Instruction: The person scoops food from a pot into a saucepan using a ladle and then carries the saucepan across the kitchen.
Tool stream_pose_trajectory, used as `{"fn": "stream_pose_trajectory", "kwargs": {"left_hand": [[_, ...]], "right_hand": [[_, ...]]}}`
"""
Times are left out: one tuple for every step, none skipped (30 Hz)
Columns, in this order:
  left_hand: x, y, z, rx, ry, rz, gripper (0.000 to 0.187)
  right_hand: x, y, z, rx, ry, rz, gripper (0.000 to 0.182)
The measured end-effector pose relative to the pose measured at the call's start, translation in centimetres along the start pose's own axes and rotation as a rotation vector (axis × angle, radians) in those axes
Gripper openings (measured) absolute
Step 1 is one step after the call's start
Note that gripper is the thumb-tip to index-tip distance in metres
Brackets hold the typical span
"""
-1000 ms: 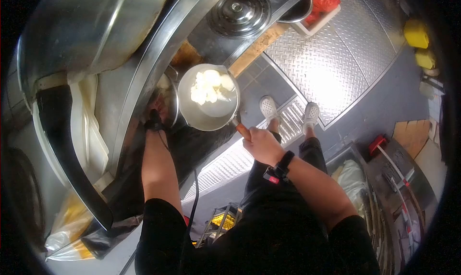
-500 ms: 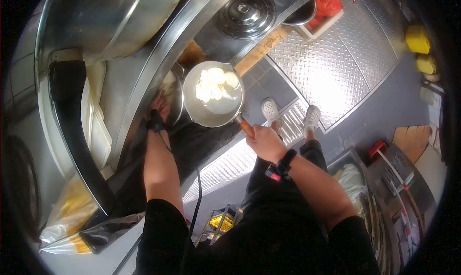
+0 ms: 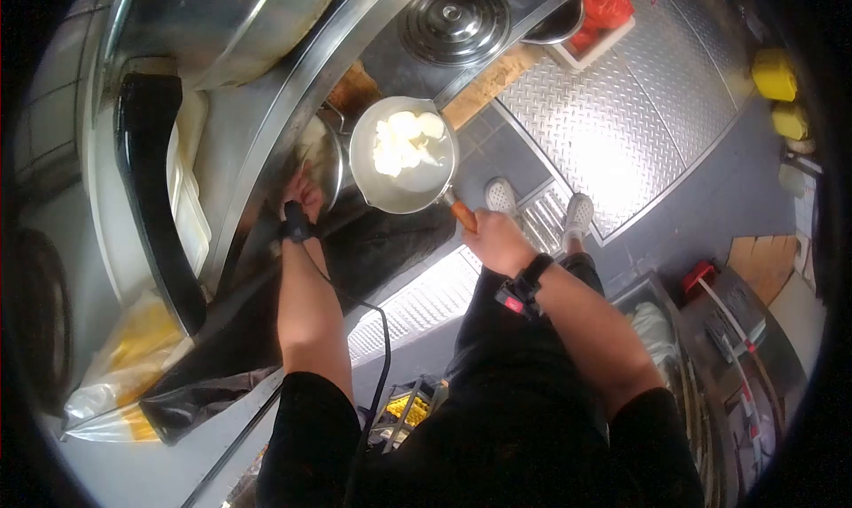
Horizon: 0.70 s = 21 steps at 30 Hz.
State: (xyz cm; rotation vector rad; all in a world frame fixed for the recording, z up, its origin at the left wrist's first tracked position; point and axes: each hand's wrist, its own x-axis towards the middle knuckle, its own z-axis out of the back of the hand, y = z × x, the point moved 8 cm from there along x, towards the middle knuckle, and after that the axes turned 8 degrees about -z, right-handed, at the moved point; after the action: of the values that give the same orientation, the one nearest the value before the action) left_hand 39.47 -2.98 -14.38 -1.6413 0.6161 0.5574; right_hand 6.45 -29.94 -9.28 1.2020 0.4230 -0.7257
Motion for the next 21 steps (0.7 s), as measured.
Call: {"fn": "stream_pose_trajectory", "kwargs": {"left_hand": [[-0.5, -0.2, 0.2, -0.006, -0.009, -0.023, 0.040], [-1.0, -0.4, 0.1, -0.012, -0.017, -0.046, 0.039], [-1.4, -0.6, 0.3, -0.012, -0.016, -0.050, 0.039], [-1.8, -0.7, 0.5, -0.021, 0.011, -0.063, 0.038], [-2.2, -0.8, 0.7, -0.030, 0.036, -0.077, 0.037], [-2.5, -0.9, 0.8, -0.031, 0.033, -0.080, 0.037], [-2.9, -1.0, 0.7, -0.051, 0.062, -0.081, 0.035], [-3.3, -1.1, 0.5, -0.070, 0.090, -0.083, 0.033], [-3.4, -1.1, 1.0, -0.071, 0.087, -0.085, 0.033], [-3.5, -1.0, 1.2, -0.111, 0.117, -0.082, 0.031], [-3.6, -0.8, 1.3, -0.152, 0.148, -0.078, 0.029], [-4.1, -0.7, 1.2, -0.156, 0.145, -0.079, 0.029], [-5.0, -0.9, 0.9, -0.130, 0.124, -0.096, 0.027], [-5.9, -1.1, 0.6, -0.105, 0.103, -0.114, 0.026], [-6.8, -1.4, 0.2, -0.109, 0.098, -0.119, 0.026], [-7.7, -1.6, -0.1, -0.104, 0.053, -0.126, 0.026], [-8.6, -1.7, -0.5, -0.099, 0.010, -0.134, 0.025], [-10.0, -2.0, -1.4, -0.105, 0.008, -0.140, 0.025], [-11.6, -2.4, -2.3, -0.039, 0.011, -0.184, 0.024], [-13.2, -2.9, -3.1, 0.027, 0.014, -0.227, 0.024], [-14.5, -3.0, -3.8, 0.021, 0.016, -0.232, 0.024]], "right_hand": [[0.0, 0.1, -0.1, 0.000, 0.000, 0.004, 0.033], [0.0, 0.2, 0.0, 0.000, -0.004, 0.005, 0.032], [0.1, 0.2, 0.2, -0.001, -0.008, 0.005, 0.032], [0.2, 0.2, 0.2, -0.001, -0.008, 0.007, 0.032], [0.3, 0.2, 0.2, -0.001, 0.005, 0.011, 0.032], [0.5, 0.3, 0.2, -0.002, 0.019, 0.016, 0.032], [0.7, 0.3, 0.3, -0.003, 0.021, 0.019, 0.032], [1.0, 0.2, 0.2, -0.011, 0.042, 0.002, 0.032], [1.2, 0.1, 0.1, -0.020, 0.063, -0.015, 0.033], [1.6, -0.1, -0.2, -0.022, 0.065, -0.013, 0.033], [1.9, 0.0, -0.1, -0.015, 0.009, 0.043, 0.032], [2.1, 0.2, 0.1, -0.008, -0.047, 0.099, 0.031], [2.2, 0.6, 0.5, -0.012, -0.042, 0.101, 0.031], [2.5, 0.6, 0.6, -0.050, 0.016, 0.057, 0.033], [2.7, 0.7, 0.4, -0.089, 0.075, 0.016, 0.035], [2.8, 0.8, 0.5, -0.093, 0.079, 0.021, 0.035], [2.9, 0.9, 0.7, -0.090, 0.084, 0.024, 0.035], [2.9, 1.0, 0.9, -0.088, 0.086, 0.029, 0.036], [2.9, 1.2, 1.0, -0.093, 0.086, 0.035, 0.036], [2.8, 1.4, 1.3, -0.082, 0.076, 0.039, 0.035], [2.8, 1.5, 1.7, -0.072, 0.064, 0.042, 0.035]]}}
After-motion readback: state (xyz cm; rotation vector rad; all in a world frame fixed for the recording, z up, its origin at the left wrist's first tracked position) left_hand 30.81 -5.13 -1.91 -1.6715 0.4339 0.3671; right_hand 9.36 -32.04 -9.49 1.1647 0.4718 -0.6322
